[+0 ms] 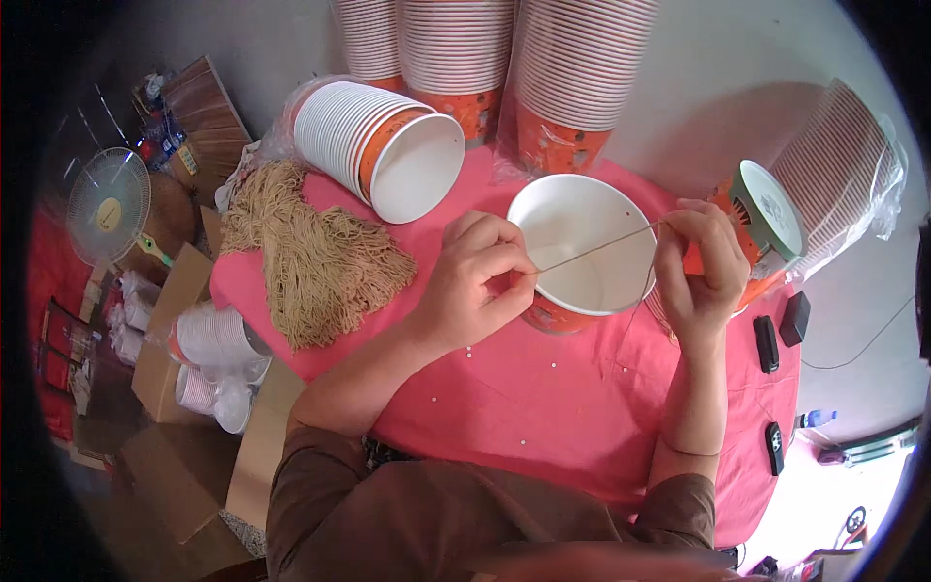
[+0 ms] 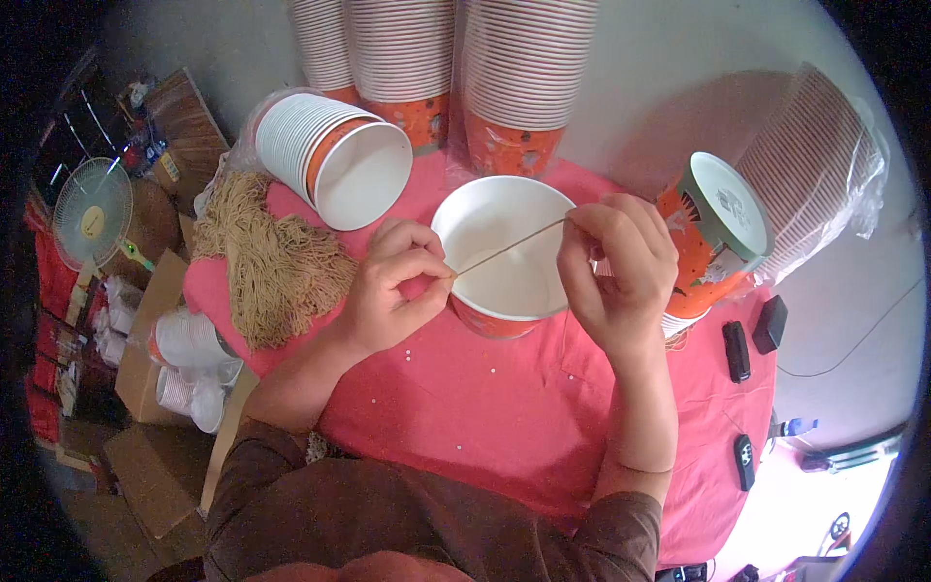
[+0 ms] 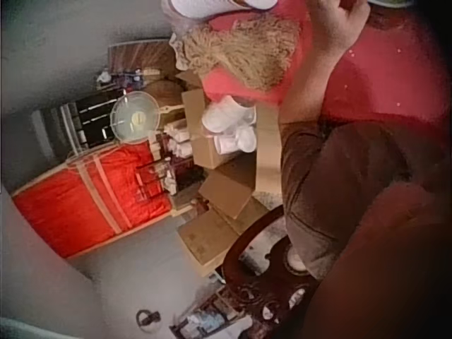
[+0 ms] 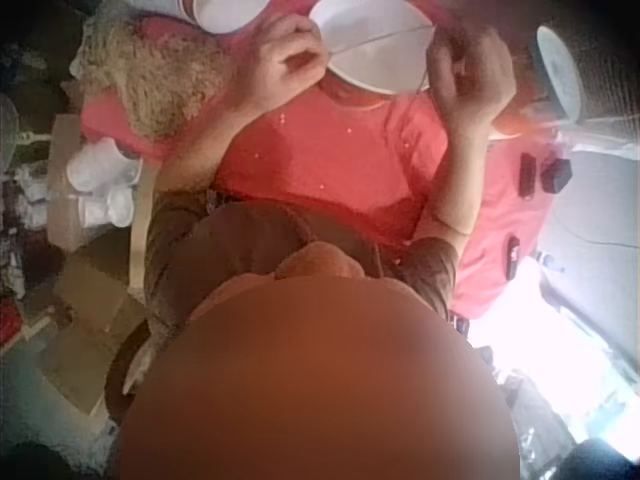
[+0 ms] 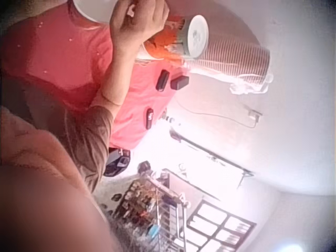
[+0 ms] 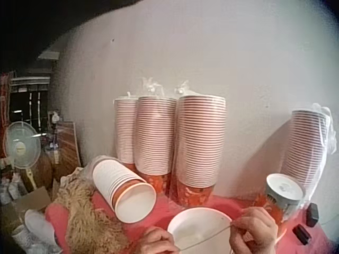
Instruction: Attaching thin strings to the rim of paper buckets for packaging.
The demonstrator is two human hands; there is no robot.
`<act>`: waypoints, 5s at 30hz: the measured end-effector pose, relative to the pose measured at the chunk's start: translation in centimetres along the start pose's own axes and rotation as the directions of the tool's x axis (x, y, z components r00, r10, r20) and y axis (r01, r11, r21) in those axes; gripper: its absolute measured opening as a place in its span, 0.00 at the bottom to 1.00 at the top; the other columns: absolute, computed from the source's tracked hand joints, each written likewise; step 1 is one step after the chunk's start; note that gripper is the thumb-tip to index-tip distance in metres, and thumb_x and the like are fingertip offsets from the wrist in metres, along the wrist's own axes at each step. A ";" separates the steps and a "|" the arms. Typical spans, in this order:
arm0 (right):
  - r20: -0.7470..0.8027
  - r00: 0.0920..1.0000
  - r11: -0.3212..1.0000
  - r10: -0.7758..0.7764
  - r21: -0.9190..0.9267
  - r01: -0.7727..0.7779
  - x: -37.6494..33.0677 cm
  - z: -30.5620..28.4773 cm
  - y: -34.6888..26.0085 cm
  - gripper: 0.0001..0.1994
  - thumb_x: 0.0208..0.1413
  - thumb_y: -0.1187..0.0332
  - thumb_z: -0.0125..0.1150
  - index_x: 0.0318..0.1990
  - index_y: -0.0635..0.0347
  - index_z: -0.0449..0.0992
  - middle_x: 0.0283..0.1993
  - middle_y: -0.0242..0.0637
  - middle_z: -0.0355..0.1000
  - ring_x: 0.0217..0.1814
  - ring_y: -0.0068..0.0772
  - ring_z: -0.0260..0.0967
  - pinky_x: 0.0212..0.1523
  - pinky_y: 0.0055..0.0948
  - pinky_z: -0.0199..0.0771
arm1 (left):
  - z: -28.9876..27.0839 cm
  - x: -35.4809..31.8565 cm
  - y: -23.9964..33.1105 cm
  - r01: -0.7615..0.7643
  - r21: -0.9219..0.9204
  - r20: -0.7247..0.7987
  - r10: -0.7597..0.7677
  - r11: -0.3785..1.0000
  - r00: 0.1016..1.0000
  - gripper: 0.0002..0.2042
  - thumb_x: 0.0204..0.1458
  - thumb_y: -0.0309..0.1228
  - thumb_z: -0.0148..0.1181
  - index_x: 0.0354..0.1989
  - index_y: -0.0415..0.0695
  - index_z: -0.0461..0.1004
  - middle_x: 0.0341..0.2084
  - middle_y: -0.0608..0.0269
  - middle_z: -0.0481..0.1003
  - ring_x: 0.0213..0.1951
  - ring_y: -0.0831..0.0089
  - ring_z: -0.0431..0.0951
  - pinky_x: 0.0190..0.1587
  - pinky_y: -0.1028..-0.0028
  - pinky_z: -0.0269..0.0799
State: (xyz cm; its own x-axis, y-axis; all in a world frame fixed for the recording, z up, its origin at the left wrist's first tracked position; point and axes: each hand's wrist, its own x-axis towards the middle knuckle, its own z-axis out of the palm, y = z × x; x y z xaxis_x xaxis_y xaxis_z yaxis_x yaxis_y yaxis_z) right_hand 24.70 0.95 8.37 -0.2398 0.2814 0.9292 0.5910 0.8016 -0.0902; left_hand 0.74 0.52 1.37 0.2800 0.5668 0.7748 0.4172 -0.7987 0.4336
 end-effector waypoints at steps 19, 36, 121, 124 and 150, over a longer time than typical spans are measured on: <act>0.009 0.999 0.999 -0.040 0.036 0.039 0.0 -0.3 -0.6 0.08 0.42 0.84 0.62 0.31 0.65 0.74 0.27 0.39 0.71 0.29 0.37 0.71 0.32 0.30 0.70 | -0.6 0.3 -0.1 0.045 -0.095 0.085 -0.037 0.994 0.996 0.05 0.45 0.20 0.64 0.30 0.40 0.75 0.35 0.60 0.73 0.41 0.63 0.72 0.47 0.68 0.66; 0.058 0.979 0.943 0.194 0.265 -0.202 -0.1 -0.2 -0.9 0.06 0.51 0.86 0.57 0.33 0.67 0.73 0.31 0.37 0.73 0.29 0.24 0.70 0.30 0.21 0.69 | 1.4 -0.8 3.5 -0.235 0.024 0.131 0.230 0.972 0.964 0.14 0.48 0.27 0.65 0.44 0.41 0.76 0.42 0.57 0.76 0.39 0.63 0.80 0.40 0.67 0.79; 0.605 0.752 0.747 0.262 0.366 -0.555 -2.1 2.7 -2.5 0.06 0.54 0.80 0.64 0.39 0.66 0.81 0.34 0.37 0.79 0.34 0.21 0.75 0.34 0.20 0.75 | -3.2 0.0 3.0 0.075 -0.059 0.046 -0.072 0.995 0.996 0.04 0.51 0.23 0.63 0.34 0.42 0.75 0.25 0.60 0.76 0.22 0.69 0.78 0.22 0.73 0.71; 0.567 0.784 0.767 0.254 0.376 -0.520 -2.1 2.8 -2.2 0.04 0.53 0.80 0.62 0.36 0.67 0.80 0.31 0.36 0.77 0.31 0.20 0.73 0.32 0.21 0.73 | -3.4 0.1 3.3 0.071 0.045 0.069 -0.074 0.996 0.995 0.05 0.51 0.25 0.64 0.35 0.42 0.75 0.29 0.61 0.77 0.24 0.69 0.79 0.23 0.73 0.72; 0.643 0.763 0.960 0.071 0.164 -0.227 -1.2 1.5 -2.0 0.05 0.46 0.76 0.64 0.30 0.62 0.73 0.25 0.39 0.70 0.29 0.45 0.70 0.29 0.39 0.69 | -0.8 -0.6 1.3 -0.338 0.355 0.104 0.322 0.872 0.941 0.10 0.39 0.23 0.61 0.33 0.40 0.77 0.33 0.63 0.71 0.29 0.70 0.74 0.26 0.73 0.71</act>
State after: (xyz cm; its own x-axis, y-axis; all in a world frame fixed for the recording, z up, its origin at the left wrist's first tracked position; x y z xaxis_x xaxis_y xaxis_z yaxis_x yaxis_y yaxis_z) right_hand 22.66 -0.23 6.92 -0.6361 0.6104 0.4721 0.4952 0.7921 -0.3569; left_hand 0.44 -1.06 1.83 0.4878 0.2973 0.8208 0.5759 -0.8162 -0.0466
